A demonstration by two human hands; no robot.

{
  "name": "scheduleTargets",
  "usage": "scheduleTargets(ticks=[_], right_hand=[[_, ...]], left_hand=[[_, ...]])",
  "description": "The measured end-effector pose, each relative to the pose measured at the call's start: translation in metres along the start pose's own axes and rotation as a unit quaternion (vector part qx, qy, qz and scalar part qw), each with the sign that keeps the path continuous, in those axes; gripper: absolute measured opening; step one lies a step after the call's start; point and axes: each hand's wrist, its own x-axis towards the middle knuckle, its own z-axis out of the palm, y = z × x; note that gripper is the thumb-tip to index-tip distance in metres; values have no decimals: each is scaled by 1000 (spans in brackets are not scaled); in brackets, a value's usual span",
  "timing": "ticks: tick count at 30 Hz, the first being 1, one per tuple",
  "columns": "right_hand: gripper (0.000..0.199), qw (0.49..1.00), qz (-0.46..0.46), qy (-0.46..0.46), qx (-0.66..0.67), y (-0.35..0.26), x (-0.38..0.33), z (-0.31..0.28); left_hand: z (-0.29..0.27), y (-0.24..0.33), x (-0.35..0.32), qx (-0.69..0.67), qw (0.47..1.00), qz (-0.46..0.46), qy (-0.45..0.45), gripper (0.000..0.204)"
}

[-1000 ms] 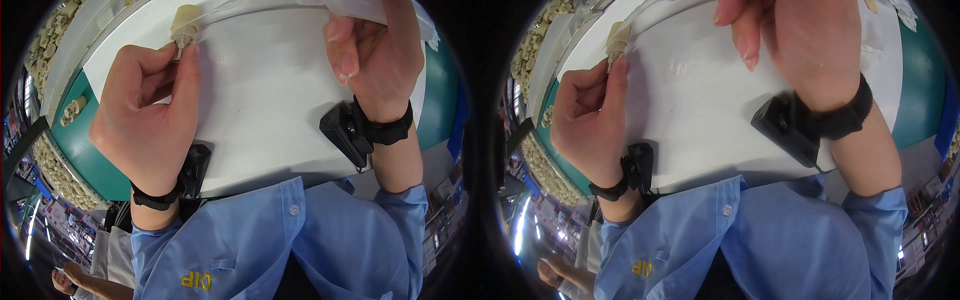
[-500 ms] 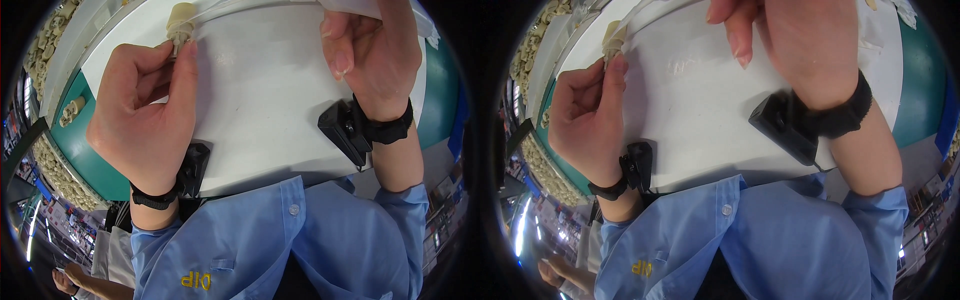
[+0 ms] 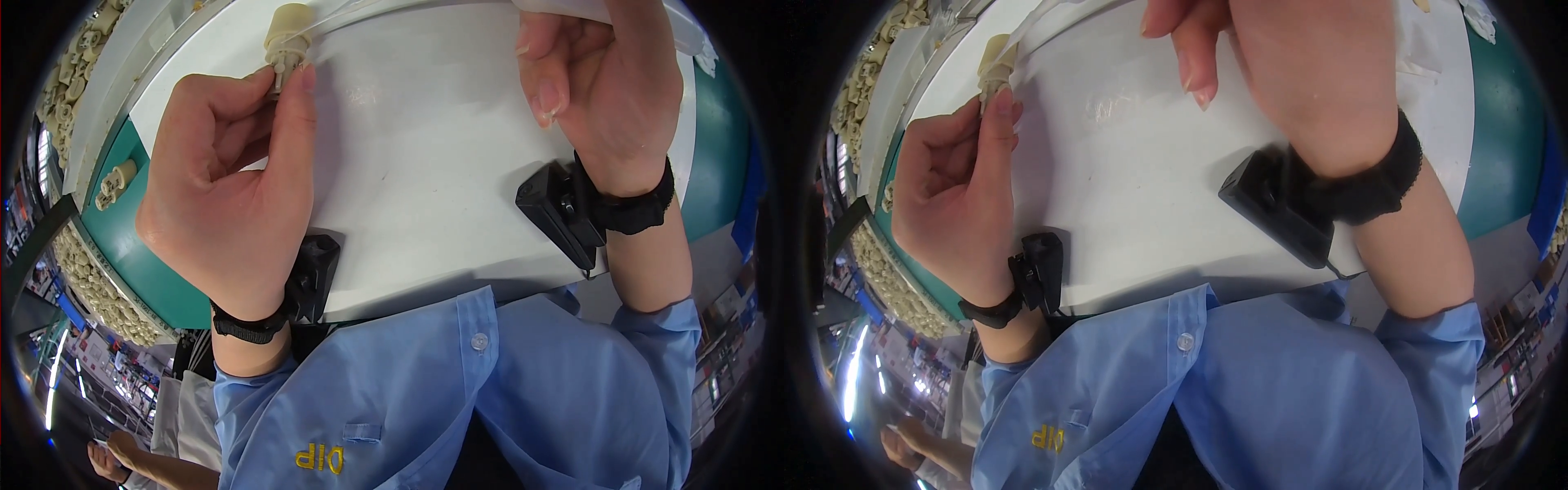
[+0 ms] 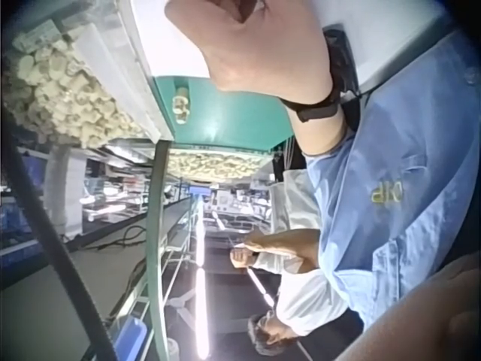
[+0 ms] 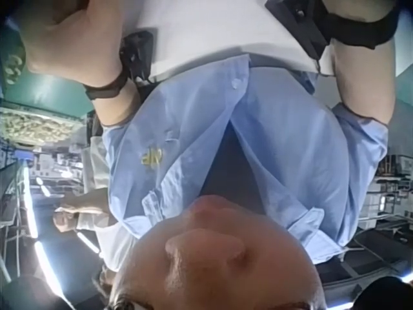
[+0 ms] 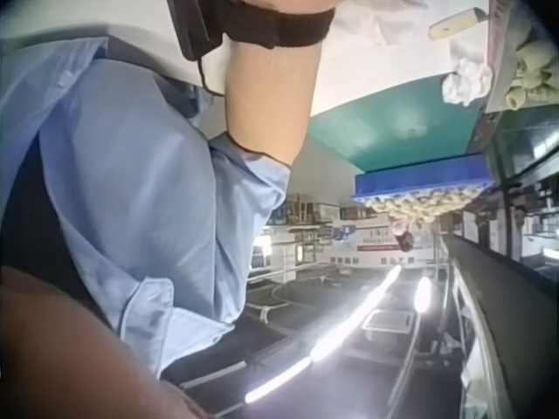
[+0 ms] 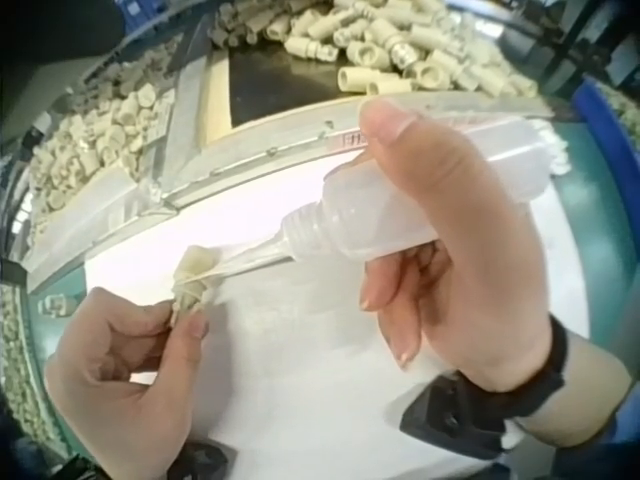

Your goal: Cleaning small electronic components using a squeeze bottle and a cloth on a production floor.

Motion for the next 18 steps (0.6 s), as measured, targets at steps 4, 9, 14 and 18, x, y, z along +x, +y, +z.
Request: scheduleTargets(ticks=[4,9,14,18], right_hand=[[42,999,23,19,-11,-3,1,3],[42,999,22,26,-31,-5,1,4],[42,997,52,16,-46,-11,-5,-1],[43,999,17,13,-34,-3,2,0]], left_hand=[[0,2,1,-4,1000,-7,0,16],[1,-1,2,-16,1000,-5,5,17],[0,1,3,-41,999,-12,14,19],[3,3,4,-59,998,-25,3,20]])
